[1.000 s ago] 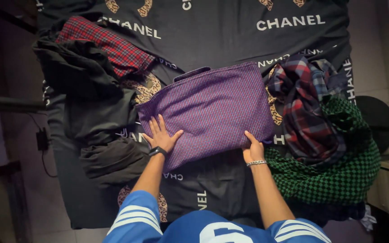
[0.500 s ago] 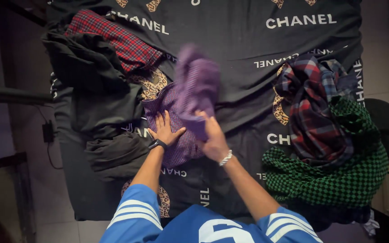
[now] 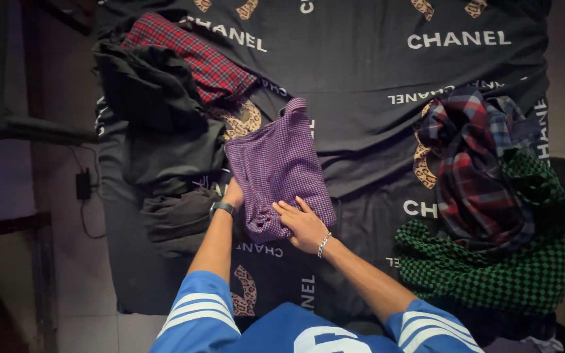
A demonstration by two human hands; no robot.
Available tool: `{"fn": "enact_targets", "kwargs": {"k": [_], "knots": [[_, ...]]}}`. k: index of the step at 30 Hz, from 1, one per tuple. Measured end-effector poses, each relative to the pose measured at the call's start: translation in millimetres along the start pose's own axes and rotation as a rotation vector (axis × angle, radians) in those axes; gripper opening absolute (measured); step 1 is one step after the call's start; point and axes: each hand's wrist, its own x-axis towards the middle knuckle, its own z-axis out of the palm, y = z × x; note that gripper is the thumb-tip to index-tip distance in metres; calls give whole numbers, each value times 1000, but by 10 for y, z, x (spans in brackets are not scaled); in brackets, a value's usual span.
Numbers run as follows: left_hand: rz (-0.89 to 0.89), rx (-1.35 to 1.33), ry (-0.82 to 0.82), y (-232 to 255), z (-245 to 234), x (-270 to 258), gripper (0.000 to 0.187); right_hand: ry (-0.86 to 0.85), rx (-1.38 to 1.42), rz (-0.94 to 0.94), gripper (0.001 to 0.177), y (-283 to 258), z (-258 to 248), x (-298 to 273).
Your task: Folding shirts and trousers on a bed.
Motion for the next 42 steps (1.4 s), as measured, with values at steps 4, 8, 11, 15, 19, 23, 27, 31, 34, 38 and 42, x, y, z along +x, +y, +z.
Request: {"fn": "enact_targets", "kwargs": {"k": [4,8,11,15,19,23,27,31,34,38,42], "knots": [[-85,-459,157,378,-40,-179,58,-103,-138,60,36,-51,198,154],[-5,-531,281,468,277,-476,70,-86,-379,134,22,-68,722,284],[209,-85,398,648,474,-871,87,-229,-551,267,27,-57,905,310],[139,401,502,1173,538,-1260,126,-218,-438,205,47,-191,290,267],[-175,378,445,1187,492,-1298,139,-317,-14,162,34,-105,-182,161],[-215,327,419,1125,431,-1305,130,17,559,273,33,233,-203,-9],[-250,-27,311,1095,319,-1207,102,600,318,734,63,670,-94,-142],[-321,-147,163,1254,265,-1111,78,425,374,843,69,1053,92,-278],[-116,-218,91,1476,229,-1128,65,266,1225,1012,58,961,-156,-300],[89,-383,-53,1977,110,-1129,52,357,1392,935,59,670,-483,-283],[223,-274,-74,2580,-22,-1123,43,585,1435,654,60,599,-629,-333]]}}
